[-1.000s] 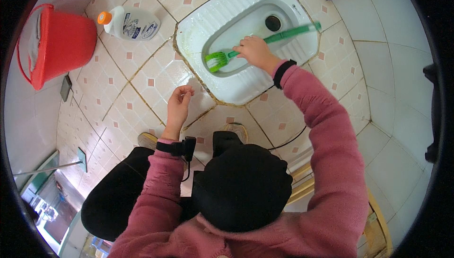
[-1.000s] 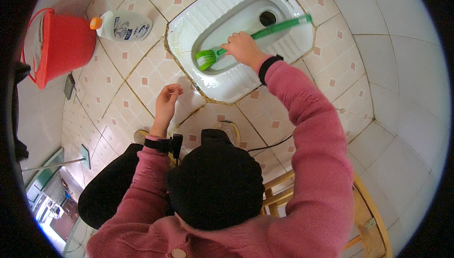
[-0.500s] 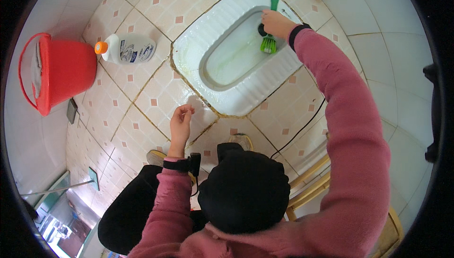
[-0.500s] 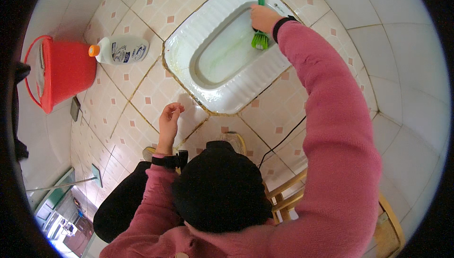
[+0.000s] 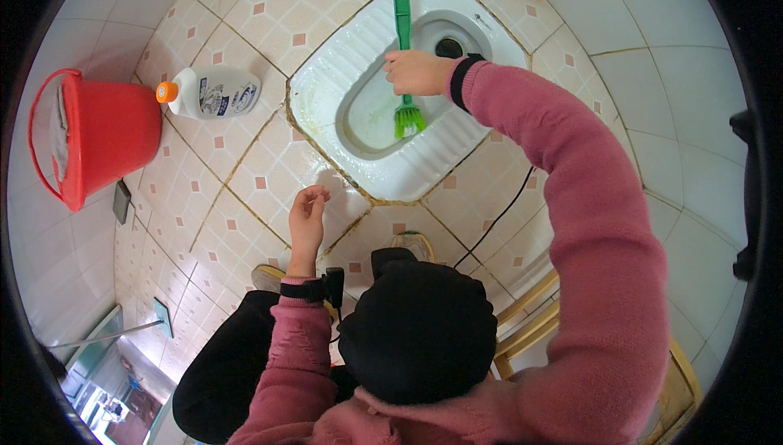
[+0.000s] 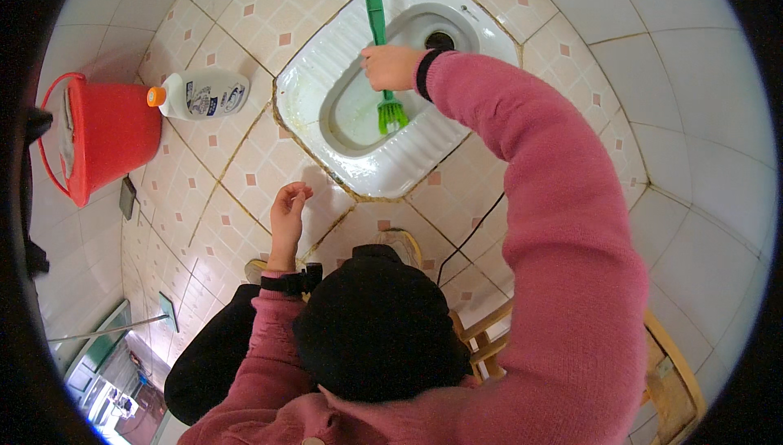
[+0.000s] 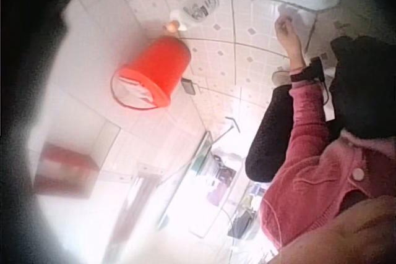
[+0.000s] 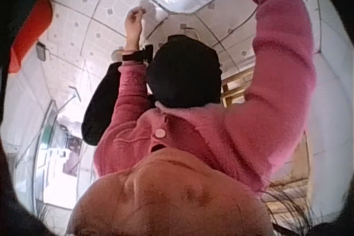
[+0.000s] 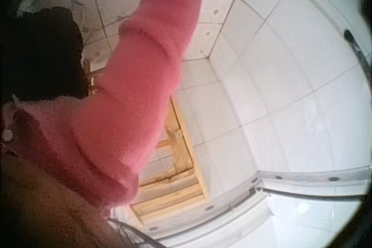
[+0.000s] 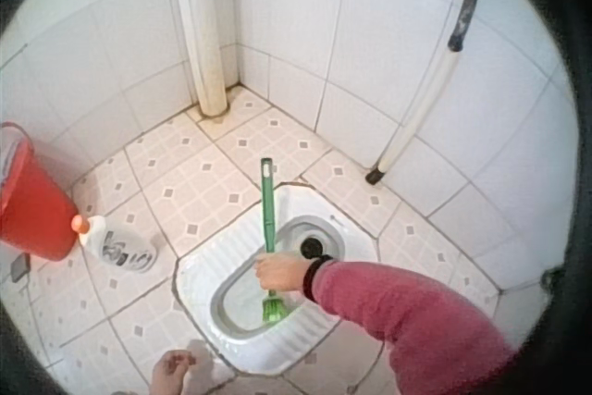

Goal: The person enters a tiled bathroom, mops the floor with a flat mop, then squats to clean a squat toilet. They pour liquid cleaner into the bowl and scrub it with a green toilet brush.

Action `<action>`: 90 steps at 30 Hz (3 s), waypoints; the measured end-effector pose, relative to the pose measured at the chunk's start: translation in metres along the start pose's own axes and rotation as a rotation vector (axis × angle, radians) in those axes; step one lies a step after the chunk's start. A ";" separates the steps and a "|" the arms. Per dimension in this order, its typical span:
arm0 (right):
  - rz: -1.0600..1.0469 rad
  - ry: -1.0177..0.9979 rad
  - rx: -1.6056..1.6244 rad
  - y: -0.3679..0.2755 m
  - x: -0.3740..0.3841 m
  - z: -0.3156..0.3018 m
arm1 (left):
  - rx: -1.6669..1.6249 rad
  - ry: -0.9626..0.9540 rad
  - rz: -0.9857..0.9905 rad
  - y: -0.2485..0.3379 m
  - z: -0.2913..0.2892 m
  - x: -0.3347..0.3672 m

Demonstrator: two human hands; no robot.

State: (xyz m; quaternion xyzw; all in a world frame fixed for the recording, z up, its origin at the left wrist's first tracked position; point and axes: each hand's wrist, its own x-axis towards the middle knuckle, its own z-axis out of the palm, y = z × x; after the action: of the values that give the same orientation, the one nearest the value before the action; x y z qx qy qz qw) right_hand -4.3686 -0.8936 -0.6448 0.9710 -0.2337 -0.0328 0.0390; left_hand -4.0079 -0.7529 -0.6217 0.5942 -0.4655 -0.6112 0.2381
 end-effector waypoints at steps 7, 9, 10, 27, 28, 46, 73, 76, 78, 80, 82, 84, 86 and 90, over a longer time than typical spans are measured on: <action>0.167 -0.020 0.238 -0.028 0.013 -0.005 | 0.008 -0.005 -0.004 0.002 0.003 -0.002; 0.288 -0.019 0.274 -0.039 0.015 -0.002 | 0.013 -0.010 0.002 0.002 0.005 -0.002; 0.353 -0.033 0.298 -0.046 0.015 0.000 | 0.013 -0.013 0.001 0.002 0.005 -0.002; 1.173 0.231 0.504 -0.102 -0.003 0.039 | 0.044 -0.036 0.033 0.001 0.010 -0.003; 1.202 0.181 0.523 -0.101 -0.006 0.039 | 0.041 -0.033 0.025 0.001 0.009 -0.003; 1.033 -0.150 0.568 -0.050 -0.096 0.014 | 0.063 -0.037 0.054 -0.002 0.004 -0.002; 0.648 -0.370 0.162 -0.058 -0.078 -0.004 | 0.000 -0.018 0.009 -0.008 0.010 0.004; 0.626 -0.345 0.207 -0.062 -0.078 -0.010 | -0.018 -0.035 0.033 -0.006 0.014 0.005; 0.710 -0.351 0.186 -0.053 -0.086 -0.007 | -0.011 -0.043 0.045 -0.005 0.016 0.005; 0.802 -0.372 0.176 -0.041 -0.098 0.001 | 0.000 -0.045 0.045 -0.004 0.016 0.004; 0.900 -0.410 0.170 -0.028 -0.110 0.013 | 0.016 -0.030 0.018 -0.003 0.015 0.002; 0.941 -0.480 0.114 -0.017 -0.118 0.024 | 0.022 -0.042 0.027 -0.003 0.014 0.002; 1.002 -0.623 0.122 -0.016 -0.120 0.027 | 0.021 -0.042 0.027 -0.004 0.012 0.000; 0.876 -0.409 0.200 -0.046 -0.115 0.011 | 0.018 -0.042 0.018 -0.004 0.012 -0.002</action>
State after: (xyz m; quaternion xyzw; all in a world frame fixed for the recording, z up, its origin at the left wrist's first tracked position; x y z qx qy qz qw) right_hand -4.4502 -0.8007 -0.6543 0.7540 -0.6250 -0.1805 -0.0910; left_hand -4.0177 -0.7464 -0.6260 0.5790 -0.4813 -0.6173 0.2282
